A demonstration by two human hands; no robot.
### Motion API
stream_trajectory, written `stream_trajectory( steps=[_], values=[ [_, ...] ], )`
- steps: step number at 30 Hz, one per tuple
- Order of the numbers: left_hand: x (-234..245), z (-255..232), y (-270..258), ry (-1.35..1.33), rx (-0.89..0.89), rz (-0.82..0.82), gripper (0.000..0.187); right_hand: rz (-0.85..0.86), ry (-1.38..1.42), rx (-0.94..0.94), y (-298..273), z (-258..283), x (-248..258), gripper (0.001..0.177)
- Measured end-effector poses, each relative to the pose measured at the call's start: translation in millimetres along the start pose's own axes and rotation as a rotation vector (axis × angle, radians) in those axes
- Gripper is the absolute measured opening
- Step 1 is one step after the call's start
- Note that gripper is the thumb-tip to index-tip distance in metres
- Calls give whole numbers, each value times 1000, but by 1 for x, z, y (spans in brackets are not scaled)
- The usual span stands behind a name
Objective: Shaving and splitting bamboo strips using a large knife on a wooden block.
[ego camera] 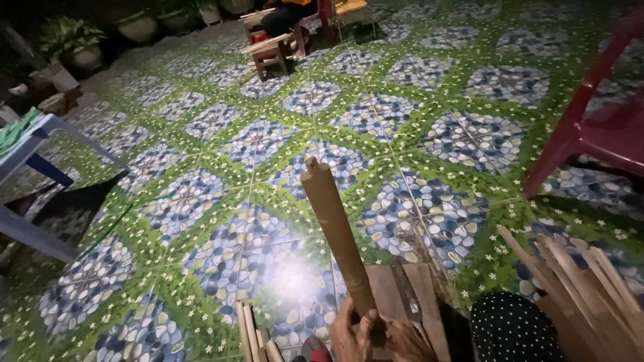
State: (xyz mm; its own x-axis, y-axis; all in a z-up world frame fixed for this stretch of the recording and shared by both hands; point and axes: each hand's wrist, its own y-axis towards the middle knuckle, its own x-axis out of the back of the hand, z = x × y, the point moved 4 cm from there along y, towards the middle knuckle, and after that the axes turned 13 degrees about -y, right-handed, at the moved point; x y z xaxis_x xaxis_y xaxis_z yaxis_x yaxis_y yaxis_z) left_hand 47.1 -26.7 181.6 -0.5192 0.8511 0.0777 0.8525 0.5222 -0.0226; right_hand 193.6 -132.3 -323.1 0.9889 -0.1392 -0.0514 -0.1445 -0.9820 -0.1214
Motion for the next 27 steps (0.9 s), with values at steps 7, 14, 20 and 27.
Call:
stream_trajectory(
  steps=[7,14,20,27],
  values=[
    [-3,-9,2,81,133,3,33,-1023,729,1254,17,-100,-37,31],
    [-3,6,5,70,64,83,45,-913,368,2069,40,-259,-95,70],
    [2,-20,-3,-8,90,-13,26,-1027,707,2196,1,-384,-97,51],
    [21,-10,5,0,47,-114,30,-646,412,2312,3,-459,-127,77]
  ],
)
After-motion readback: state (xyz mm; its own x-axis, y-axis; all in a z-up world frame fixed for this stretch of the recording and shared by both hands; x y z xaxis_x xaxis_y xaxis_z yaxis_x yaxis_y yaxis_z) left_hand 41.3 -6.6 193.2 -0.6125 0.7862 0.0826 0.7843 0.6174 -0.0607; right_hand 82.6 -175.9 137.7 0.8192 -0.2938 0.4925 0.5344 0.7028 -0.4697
